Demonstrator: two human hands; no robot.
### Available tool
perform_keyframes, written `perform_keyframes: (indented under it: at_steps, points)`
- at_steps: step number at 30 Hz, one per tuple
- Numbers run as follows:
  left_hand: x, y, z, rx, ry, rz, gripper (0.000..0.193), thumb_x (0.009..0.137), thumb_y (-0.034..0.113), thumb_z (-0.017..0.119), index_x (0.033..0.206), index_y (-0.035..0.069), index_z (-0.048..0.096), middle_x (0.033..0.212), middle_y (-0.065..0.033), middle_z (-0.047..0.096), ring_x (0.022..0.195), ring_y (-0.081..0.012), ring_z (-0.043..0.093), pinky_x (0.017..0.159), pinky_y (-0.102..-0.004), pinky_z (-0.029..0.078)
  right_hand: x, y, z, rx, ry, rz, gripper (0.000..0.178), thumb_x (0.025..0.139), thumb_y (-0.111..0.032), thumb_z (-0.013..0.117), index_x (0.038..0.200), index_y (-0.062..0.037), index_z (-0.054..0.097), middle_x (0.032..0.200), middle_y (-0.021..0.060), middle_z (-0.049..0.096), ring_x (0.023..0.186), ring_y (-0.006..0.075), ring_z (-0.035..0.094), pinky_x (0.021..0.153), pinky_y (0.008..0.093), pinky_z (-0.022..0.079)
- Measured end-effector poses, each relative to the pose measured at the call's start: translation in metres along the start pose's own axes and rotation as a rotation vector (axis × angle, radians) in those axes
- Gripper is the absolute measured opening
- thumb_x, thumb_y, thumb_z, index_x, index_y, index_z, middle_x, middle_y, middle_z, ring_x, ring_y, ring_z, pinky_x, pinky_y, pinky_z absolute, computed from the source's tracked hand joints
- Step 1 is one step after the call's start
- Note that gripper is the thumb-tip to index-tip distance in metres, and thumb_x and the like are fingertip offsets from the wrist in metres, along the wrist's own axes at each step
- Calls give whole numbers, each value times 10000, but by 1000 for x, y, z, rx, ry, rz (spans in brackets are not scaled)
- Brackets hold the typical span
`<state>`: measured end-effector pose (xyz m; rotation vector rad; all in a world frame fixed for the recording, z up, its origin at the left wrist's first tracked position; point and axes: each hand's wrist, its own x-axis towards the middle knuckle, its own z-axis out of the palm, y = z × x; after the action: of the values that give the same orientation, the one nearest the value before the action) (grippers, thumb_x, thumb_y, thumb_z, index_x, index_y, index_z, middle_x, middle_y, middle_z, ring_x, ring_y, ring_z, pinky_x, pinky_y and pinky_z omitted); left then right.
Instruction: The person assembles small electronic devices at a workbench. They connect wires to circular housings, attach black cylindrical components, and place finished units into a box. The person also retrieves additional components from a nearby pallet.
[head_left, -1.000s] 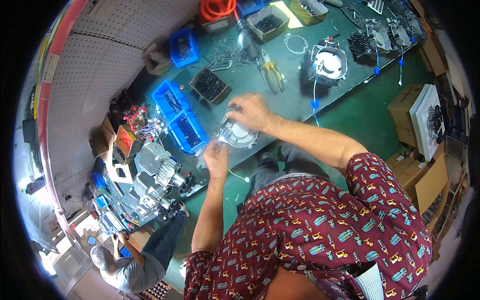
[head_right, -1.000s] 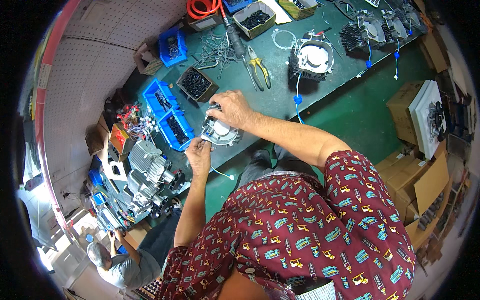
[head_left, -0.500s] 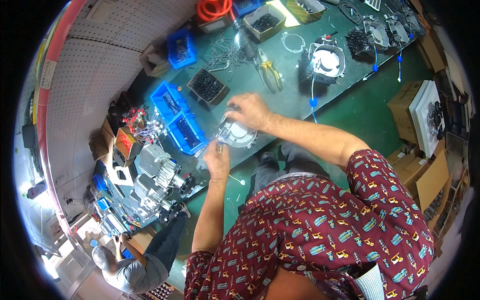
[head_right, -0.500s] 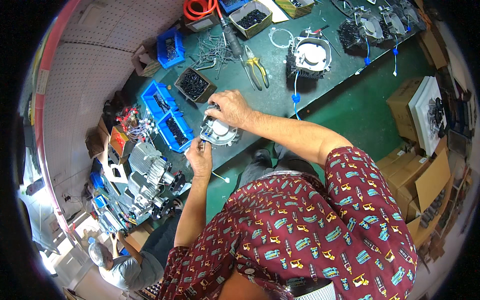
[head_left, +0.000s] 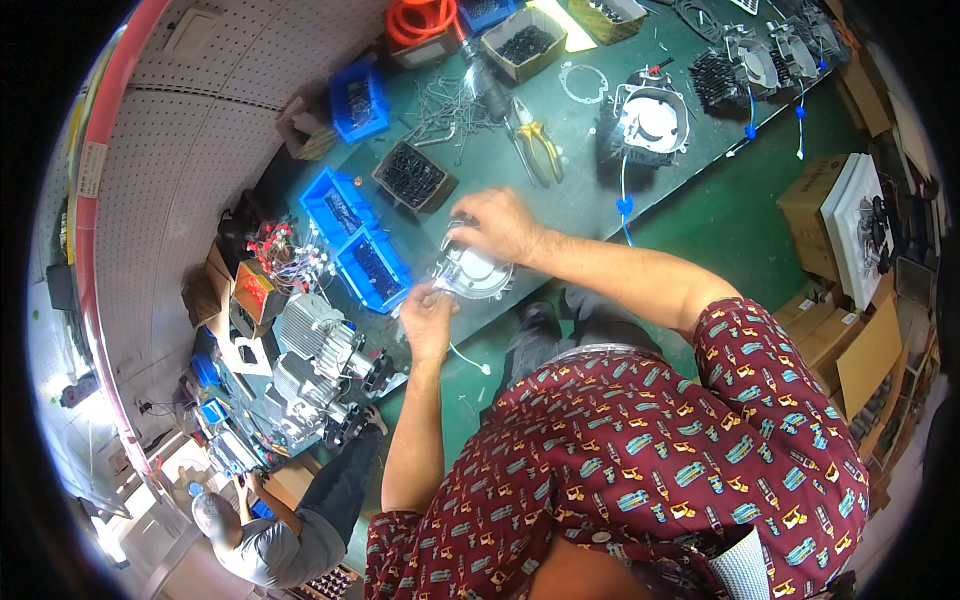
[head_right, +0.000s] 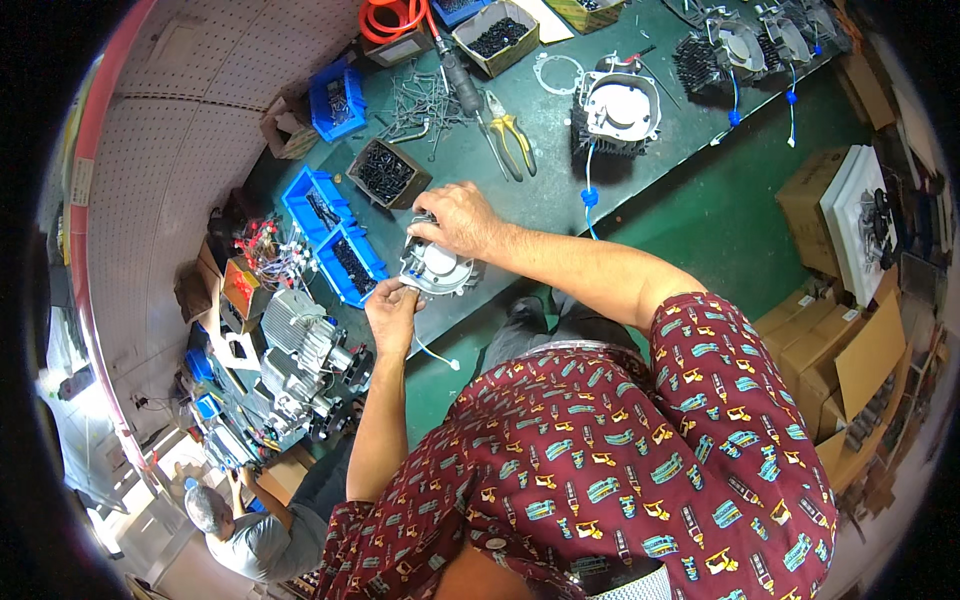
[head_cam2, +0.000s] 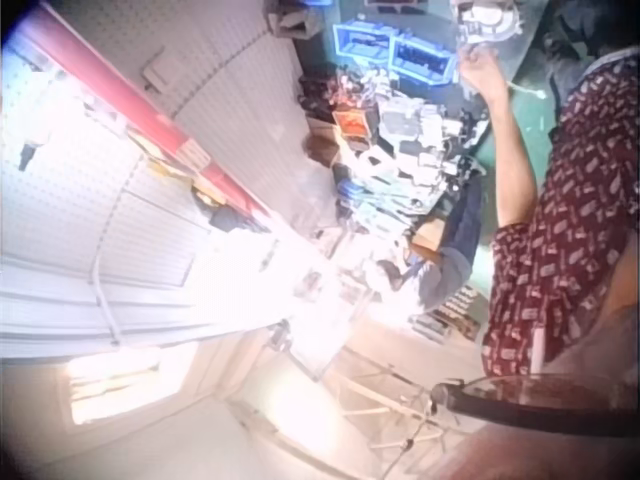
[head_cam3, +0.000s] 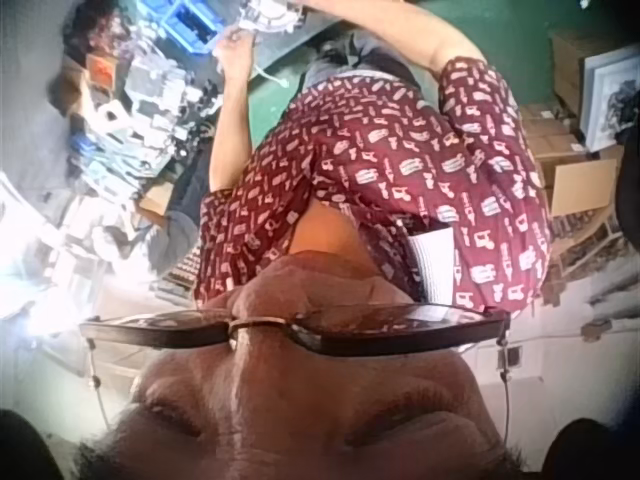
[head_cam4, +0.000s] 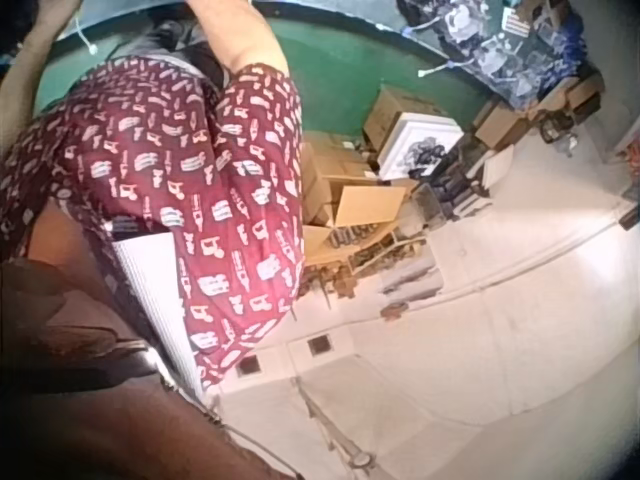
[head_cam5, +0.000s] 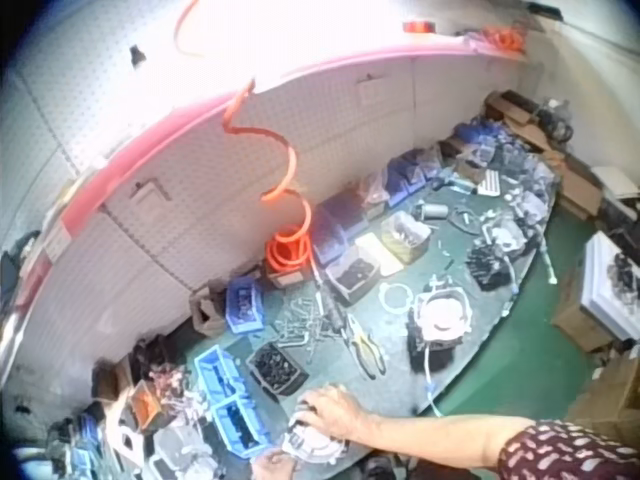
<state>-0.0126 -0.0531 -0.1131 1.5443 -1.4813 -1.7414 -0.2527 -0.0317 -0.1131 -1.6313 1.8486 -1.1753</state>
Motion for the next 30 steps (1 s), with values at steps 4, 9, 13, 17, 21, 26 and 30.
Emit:
perform_keyframes:
  at_steps: [4,9,13,17,21,26,30]
  points:
    - [6,16,9,177,59,-1,166,892,9,682,1015,-74,608,811,-72,682,657,-108,642,592,-229,559,0,2,2,-2,18,0,323,828,-365,741,956,-76,676,912,132,716,907,328,682,838,466,483]
    - [5,24,14,292,81,16,219,854,-5,658,1046,-93,599,806,-122,673,662,-146,653,524,-275,534,4,2,0,-6,37,-2,317,829,-360,744,957,-79,674,909,118,715,899,329,681,843,468,484]
    - [-3,26,4,263,-63,-8,224,872,-60,567,1089,-115,585,846,-127,677,699,-173,660,638,-289,564,-3,-2,7,-67,47,-75,317,839,-368,736,967,-87,663,914,103,711,916,321,678,849,467,481]
    - [0,24,-7,-81,-70,-192,234,922,-51,561,1148,-101,592,967,-146,694,806,-206,690,738,-318,589,0,0,2,-50,-11,-18,316,844,-365,732,963,-82,661,924,104,708,924,317,675,846,464,476]
    - [15,22,-35,-217,-337,-371,265,975,107,625,1184,-55,611,1015,-115,704,838,-190,692,775,-323,588,1,-3,1,-51,-42,-11,318,851,-374,723,967,-83,666,941,103,708,947,321,670,859,463,475]
    - [43,14,-55,-200,-645,-542,266,988,197,642,1119,-34,625,964,-98,697,772,-155,669,689,-286,585,2,-4,1,-50,15,-32,342,806,-379,763,965,-84,692,900,122,714,879,331,682,818,452,521]
    - [46,2,-53,-126,-653,-376,196,986,159,636,1026,-32,652,864,-95,698,676,-134,641,621,-274,564,1,-2,3,-60,30,-54,336,799,-358,771,949,-69,685,900,128,713,871,337,680,815,444,522]
